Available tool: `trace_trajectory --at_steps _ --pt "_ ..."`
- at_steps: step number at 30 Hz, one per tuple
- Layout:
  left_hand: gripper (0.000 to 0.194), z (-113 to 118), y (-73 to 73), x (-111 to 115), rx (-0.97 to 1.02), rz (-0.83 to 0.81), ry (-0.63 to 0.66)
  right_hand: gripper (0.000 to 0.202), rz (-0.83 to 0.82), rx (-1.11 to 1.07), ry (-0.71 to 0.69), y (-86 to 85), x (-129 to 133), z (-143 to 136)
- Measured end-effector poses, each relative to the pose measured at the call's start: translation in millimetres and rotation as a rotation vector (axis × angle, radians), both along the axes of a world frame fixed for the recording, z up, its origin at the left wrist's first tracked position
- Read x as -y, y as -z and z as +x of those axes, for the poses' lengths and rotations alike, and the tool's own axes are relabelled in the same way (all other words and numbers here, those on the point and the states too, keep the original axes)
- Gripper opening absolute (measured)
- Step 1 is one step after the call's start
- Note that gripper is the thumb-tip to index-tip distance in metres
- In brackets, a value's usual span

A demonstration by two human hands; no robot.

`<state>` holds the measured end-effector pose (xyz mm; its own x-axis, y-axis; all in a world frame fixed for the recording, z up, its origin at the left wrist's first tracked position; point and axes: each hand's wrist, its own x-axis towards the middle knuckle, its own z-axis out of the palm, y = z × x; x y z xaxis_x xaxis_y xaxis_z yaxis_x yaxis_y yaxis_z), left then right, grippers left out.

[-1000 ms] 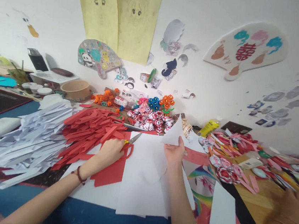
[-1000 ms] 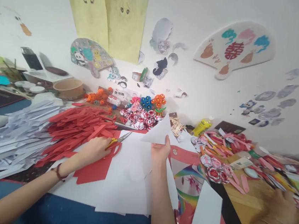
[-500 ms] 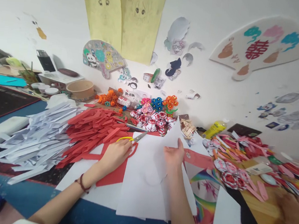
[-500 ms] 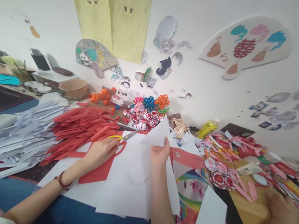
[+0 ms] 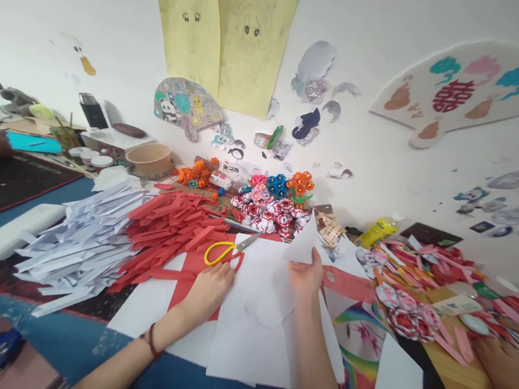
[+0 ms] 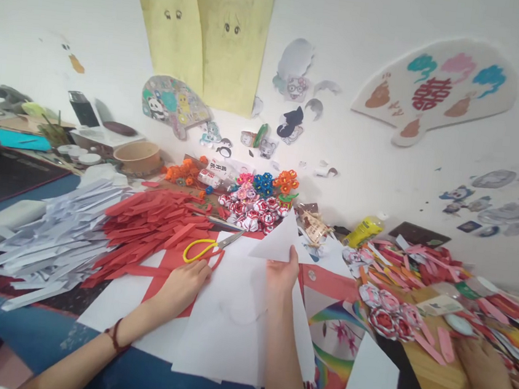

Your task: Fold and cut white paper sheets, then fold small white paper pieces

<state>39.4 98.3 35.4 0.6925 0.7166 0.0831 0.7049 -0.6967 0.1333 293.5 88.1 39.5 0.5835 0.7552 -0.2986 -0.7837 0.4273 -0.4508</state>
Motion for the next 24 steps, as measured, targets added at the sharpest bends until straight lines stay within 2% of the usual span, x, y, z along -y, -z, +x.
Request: trace_trajectory --at_steps 6,11,18,24 --pt "0.026 5.4 -6.1 0.2 -0.008 -0.014 0.032 0.025 -0.019 -0.024 0.028 -0.9 -0.2 -0.2" --pt "0.024 27.3 -12.8 -8.6 0.065 -0.063 0.124 0.021 -0.045 -0.024 0.018 1.5 0.4 2.9" --pt "0.022 69.8 -3.6 -33.3 0.226 -0.203 0.185 0.017 -0.065 0.027 0.042 4.8 -0.2 5.1" --pt "0.025 79.5 0.5 -46.5 0.515 -0.361 0.108 0.021 -0.085 0.121 0.021 2.4 -0.5 2.3"
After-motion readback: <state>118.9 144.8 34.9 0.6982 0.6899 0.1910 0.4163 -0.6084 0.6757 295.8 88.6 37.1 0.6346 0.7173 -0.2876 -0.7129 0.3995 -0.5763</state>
